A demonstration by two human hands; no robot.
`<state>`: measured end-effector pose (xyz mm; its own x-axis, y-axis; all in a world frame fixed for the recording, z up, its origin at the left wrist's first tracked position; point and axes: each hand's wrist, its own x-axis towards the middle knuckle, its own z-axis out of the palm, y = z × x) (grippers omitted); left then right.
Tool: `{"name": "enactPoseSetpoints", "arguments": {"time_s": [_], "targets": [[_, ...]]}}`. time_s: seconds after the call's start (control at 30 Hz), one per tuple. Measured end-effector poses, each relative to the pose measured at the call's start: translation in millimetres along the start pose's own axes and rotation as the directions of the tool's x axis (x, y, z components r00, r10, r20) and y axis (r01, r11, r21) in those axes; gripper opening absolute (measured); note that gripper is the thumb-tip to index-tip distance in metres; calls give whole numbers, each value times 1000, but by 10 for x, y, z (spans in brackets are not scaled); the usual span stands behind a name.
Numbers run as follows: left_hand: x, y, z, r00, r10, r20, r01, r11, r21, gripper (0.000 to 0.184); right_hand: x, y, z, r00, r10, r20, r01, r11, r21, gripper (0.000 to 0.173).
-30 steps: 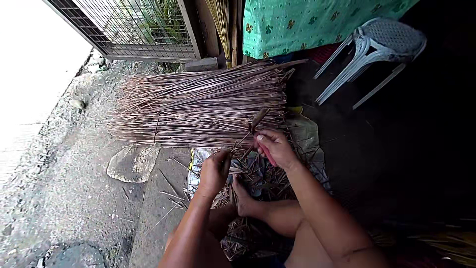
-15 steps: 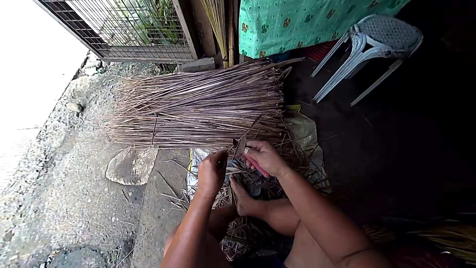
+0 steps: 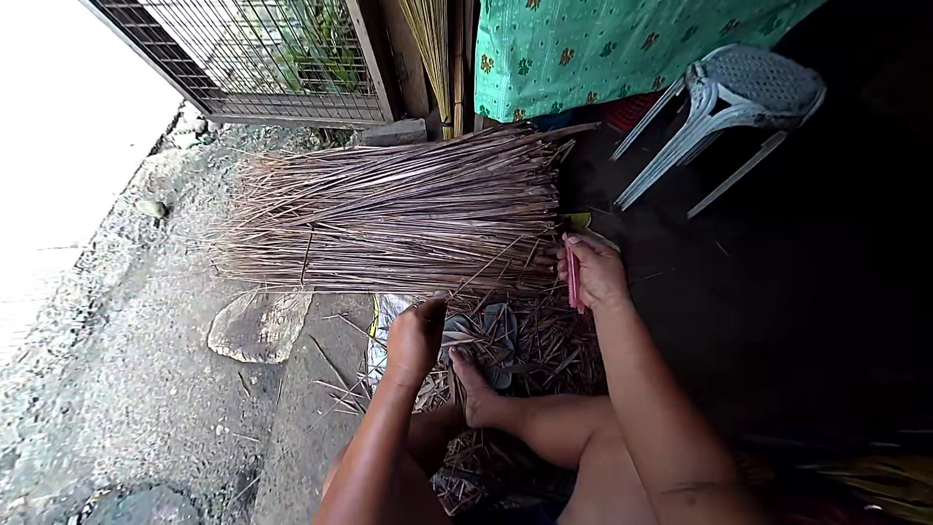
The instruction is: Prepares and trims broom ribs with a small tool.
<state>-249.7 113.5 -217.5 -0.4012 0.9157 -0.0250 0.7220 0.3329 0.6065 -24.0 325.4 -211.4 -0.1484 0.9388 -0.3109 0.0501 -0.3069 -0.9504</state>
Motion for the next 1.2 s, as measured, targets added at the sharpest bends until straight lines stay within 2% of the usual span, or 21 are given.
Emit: {"name": "enactPoseSetpoints", "arguments": {"time_s": [0.07, 0.1, 0.2, 0.27, 0.33, 0.4, 0.43, 0.53, 0.57, 0.6, 0.67, 0.73, 0.8, 0.83, 0.9, 1.0, 1.03, 1.07, 1.1, 1.13, 1.2], "targets": [[18, 21, 0, 998, -42, 46, 40, 998, 47, 31, -99, -23, 29, 988, -135, 77, 149, 963, -224, 27], [24, 35, 12, 995, -54, 82, 49, 996, 71, 32, -184, -27, 92, 960, -225, 165, 269, 902, -337, 33], [21, 42, 85, 989, 17, 150, -35, 992, 119, 32, -425, 80, 355, 769, -414, 488, 634, 595, -494, 35], [3, 4, 93, 985, 120, 125, -136, 982, 130, 28, -508, 142, 460, 679, -347, 647, 730, 420, -540, 23], [-28, -44, 85, 973, 222, 58, -228, 962, 152, 23, -514, 212, 429, 661, -242, 711, 743, 347, -573, 11], [-51, -58, 62, 927, 373, -45, -360, 916, 174, 23, -471, 173, 291, 679, -147, 720, 715, 356, -601, 12], [-75, -38, 45, 888, 449, -99, -429, 886, 174, 30, -432, 112, 164, 702, -125, 701, 689, 369, -624, 13], [-144, -2, -55, 769, 553, -320, -540, 830, 139, 44, -201, -139, -475, 844, -60, 533, 506, 416, -756, 17], [-156, -17, -92, 770, 538, -344, -536, 837, 110, 45, -94, -169, -792, 901, -67, 428, 411, 449, -794, 20], [-163, -42, -120, 801, 502, -327, -509, 858, 71, 44, -2, -160, -1150, 956, -69, 286, 281, 503, -817, 24], [-155, -95, -134, 884, 398, -244, -414, 910, -14, 41, 95, -16, -1908, 997, -22, -73, -42, 636, -771, 32], [-119, -116, -129, 918, 332, -217, -351, 935, -53, 38, 73, 300, -2600, 907, 115, -406, -359, 718, -597, 36], [-94, -90, -118, 922, 322, -214, -342, 938, -64, 39, -136, 709, -3164, 744, 279, -607, -598, 684, -419, 40], [-92, -76, -106, 925, 320, -204, -339, 939, -66, 39, -304, 916, -3397, 658, 367, -658, -694, 635, -340, 44], [-86, -68, -83, 936, 308, -170, -324, 943, -74, 38, -563, 1316, -3706, 556, 490, -671, -814, 486, -319, 43], [-52, -42, -65, 938, 283, -198, -302, 950, -75, 32, -644, 1666, -3725, 460, 666, -588, -841, 113, -530, 34], [-24, -29, -63, 935, 279, -220, -303, 950, -82, 30, -559, 1665, -3613, 445, 691, -570, -798, 17, -603, 33], [2, -23, -62, 933, 268, -239, -295, 951, -87, 29, -411, 1659, -3485, 468, 693, -548, -730, -46, -682, 33], [16, -24, -61, 940, 245, -239, -273, 957, -93, 29, -209, 1640, -3313, 531, 680, -505, -633, -79, -771, 34], [23, -34, -53, 952, 216, -218, -242, 965, -100, 30, 12, 1602, -3086, 625, 653, -427, -507, -76, -859, 35], [26, -69, -13, 980, 164, -110, -176, 979, -104, 31, 519, 1644, -2594, 808, 548, -217, -301, 67, -951, 36]]}}
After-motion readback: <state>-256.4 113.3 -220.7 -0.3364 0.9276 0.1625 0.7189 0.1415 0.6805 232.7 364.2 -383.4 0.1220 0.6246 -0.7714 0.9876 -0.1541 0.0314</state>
